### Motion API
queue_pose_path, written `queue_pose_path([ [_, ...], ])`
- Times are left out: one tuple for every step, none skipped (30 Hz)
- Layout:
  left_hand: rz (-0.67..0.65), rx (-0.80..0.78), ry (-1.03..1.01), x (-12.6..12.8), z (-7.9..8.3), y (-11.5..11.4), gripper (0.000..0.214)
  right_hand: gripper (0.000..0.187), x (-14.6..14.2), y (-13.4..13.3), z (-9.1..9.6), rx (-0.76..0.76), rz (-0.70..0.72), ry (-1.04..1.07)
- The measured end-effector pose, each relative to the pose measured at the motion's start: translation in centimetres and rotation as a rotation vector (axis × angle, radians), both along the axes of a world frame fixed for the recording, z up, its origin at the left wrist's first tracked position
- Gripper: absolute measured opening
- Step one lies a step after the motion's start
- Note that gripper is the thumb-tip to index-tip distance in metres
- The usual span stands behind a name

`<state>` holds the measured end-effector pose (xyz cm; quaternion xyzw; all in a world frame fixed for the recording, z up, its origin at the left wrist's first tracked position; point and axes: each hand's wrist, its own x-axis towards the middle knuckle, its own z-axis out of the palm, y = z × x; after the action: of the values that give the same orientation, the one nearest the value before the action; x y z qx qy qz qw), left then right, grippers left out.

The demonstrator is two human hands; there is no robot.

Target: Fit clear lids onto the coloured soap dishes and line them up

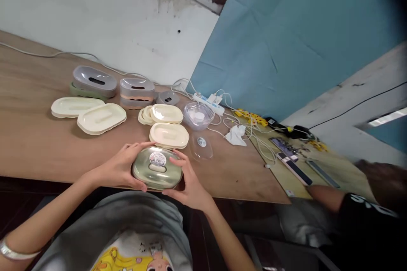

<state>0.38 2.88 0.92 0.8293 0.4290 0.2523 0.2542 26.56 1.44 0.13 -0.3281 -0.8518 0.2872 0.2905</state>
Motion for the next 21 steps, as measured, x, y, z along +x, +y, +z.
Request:
queue_pose_path([
  [-0.007,0.009,-0.011,-0.1,-0.1,-0.1,0.103,0.078,-0.1,0.0,-0.1,0.012,0.003,-0.003],
  [-0.014,0.020,-0.022,-0.1,-0.2,-0.2,0.105,0.081,-0.2,0.0,-0.1,0.024,0.003,-0.010],
  [-0.023,0.029,-0.037,-0.1,-0.3,-0.3,0.107,0.082,-0.2,-0.1,-0.1,0.032,0.002,-0.020],
  [-0.035,0.033,-0.059,-0.1,-0.3,-0.4,0.109,0.081,-0.2,-0.1,-0.1,0.035,0.003,-0.031],
  [-0.046,0.032,-0.085,-0.1,-0.4,-0.5,0.110,0.079,-0.2,-0.1,0.0,0.035,0.007,-0.041],
  [-0.057,0.027,-0.113,-0.1,-0.5,-0.5,0.112,0.076,-0.2,-0.2,0.0,0.034,0.012,-0.050],
  [-0.062,0.019,-0.135,-0.1,-0.6,-0.6,0.113,0.073,-0.2,-0.2,0.0,0.034,0.014,-0.056],
  [-0.059,0.010,-0.142,-0.1,-0.6,-0.6,0.114,0.069,-0.2,-0.2,0.0,0.032,0.011,-0.058],
  [-0.052,0.002,-0.135,-0.1,-0.7,-0.7,0.114,0.066,-0.2,-0.1,0.0,0.028,0.005,-0.053],
  [-0.041,-0.003,-0.120,-0.2,-0.7,-0.7,0.114,0.065,-0.2,-0.1,0.0,0.021,-0.005,-0.043],
  [-0.034,-0.006,-0.104,-0.2,-0.7,-0.8,0.113,0.064,-0.2,-0.1,0.0,0.011,-0.018,-0.030],
  [-0.037,-0.008,-0.094,-0.2,-0.7,-0.8,0.113,0.065,-0.2,-0.1,0.1,-0.001,-0.031,-0.017],
  [-0.049,-0.010,-0.091,-0.3,-0.7,-0.9,0.114,0.066,-0.1,-0.2,0.3,-0.015,-0.042,-0.008],
  [-0.065,-0.010,-0.091,-0.3,-0.7,-1.0,0.116,0.067,0.2,-0.3,0.6,-0.031,-0.051,-0.008],
  [-0.077,-0.009,-0.085,-0.3,-0.6,-1.0,0.117,0.068,0.6,-0.5,1.0,-0.052,-0.056,-0.022],
  [-0.079,-0.003,-0.069,-0.3,-0.6,-1.1,0.117,0.069,1.3,-0.7,1.5,-0.080,-0.061,-0.050],
  [-0.072,0.008,-0.040,-0.4,-0.6,-1.2,0.115,0.069,2.2,-1.0,2.1,-0.115,-0.066,-0.089],
  [-0.059,0.021,0.000,-0.4,-0.6,-1.2,0.110,0.068,3.5,-1.4,2.7,-0.155,-0.079,-0.133],
  [-0.048,0.035,0.047,-0.4,-0.5,-1.3,0.104,0.067,4.9,-1.8,3.3,-0.196,-0.104,-0.174],
  [-0.042,0.051,0.095,-0.4,-0.5,-1.3,0.095,0.065,6.6,-2.3,3.9,-0.233,-0.139,-0.207],
  [-0.047,0.067,0.138,-0.4,-0.4,-1.3,0.086,0.064,8.5,-2.7,4.3,-0.262,-0.188,-0.226],
])
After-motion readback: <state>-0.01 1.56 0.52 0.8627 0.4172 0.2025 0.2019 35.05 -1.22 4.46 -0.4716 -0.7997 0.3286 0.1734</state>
